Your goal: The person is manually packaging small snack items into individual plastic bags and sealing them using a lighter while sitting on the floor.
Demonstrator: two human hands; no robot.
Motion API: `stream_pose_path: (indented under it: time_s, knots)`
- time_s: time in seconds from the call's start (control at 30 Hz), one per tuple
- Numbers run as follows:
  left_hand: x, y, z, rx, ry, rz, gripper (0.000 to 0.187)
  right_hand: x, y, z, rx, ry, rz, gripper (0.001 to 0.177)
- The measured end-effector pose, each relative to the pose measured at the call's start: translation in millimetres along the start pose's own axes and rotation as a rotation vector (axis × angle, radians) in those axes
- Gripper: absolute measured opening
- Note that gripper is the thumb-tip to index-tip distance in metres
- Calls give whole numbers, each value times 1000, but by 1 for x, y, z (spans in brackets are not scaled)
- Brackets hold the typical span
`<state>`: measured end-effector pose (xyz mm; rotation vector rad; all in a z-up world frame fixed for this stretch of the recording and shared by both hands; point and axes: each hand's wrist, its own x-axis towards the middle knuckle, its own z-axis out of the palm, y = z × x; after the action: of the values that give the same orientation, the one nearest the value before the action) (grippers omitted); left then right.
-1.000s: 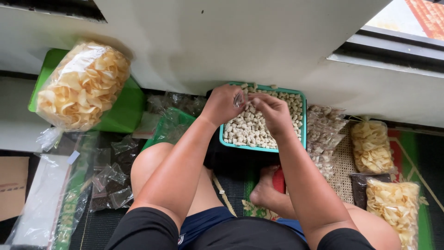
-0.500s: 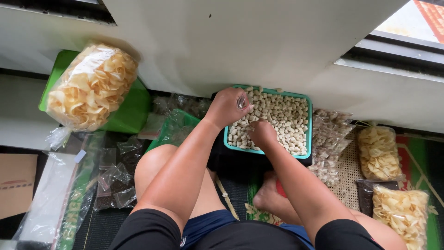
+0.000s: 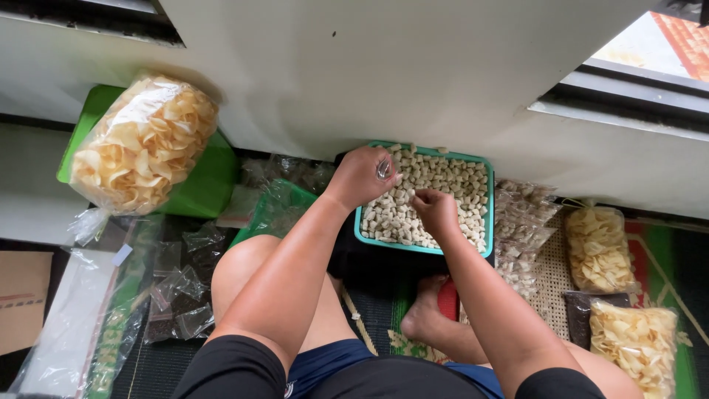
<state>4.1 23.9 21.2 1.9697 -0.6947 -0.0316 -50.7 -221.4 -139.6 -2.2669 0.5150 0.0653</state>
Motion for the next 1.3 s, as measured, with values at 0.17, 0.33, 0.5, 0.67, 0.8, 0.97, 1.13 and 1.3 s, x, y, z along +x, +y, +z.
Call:
stream_pose_path:
  time_s: [0.17,0.33,0.5,0.67,0.8,0.97,1.13,1.3]
  knots:
    - [1,4,0,-19,-30,-3,25,-39,-75,-55,361,31,-84,21]
    - [1,-6,12,33,-80,-31,19,-63,-117,-82,578,-2,-197,25]
    - [4,-23,39,211,-183,-34,35,-72,-141,-97,47,46,-657,15]
    - [4,-11,47,120,-218,-18,38,-60,-141,-88,-143,85,-852,12]
    - [1,-8,48,182,-206,45,33,-42,-123,-69,-140,175,-1017,11]
    - [-1,-17,47,160,-212,53,39,-39,-127,-61,-66,161,-1005,14]
    - [-1,6,24,47,-226,41,41,-46,-136,-63,11,-9,-868,9]
    - [-5,-5,29,24,-175,-4,35,-45,-133,-60,49,-160,-699,10]
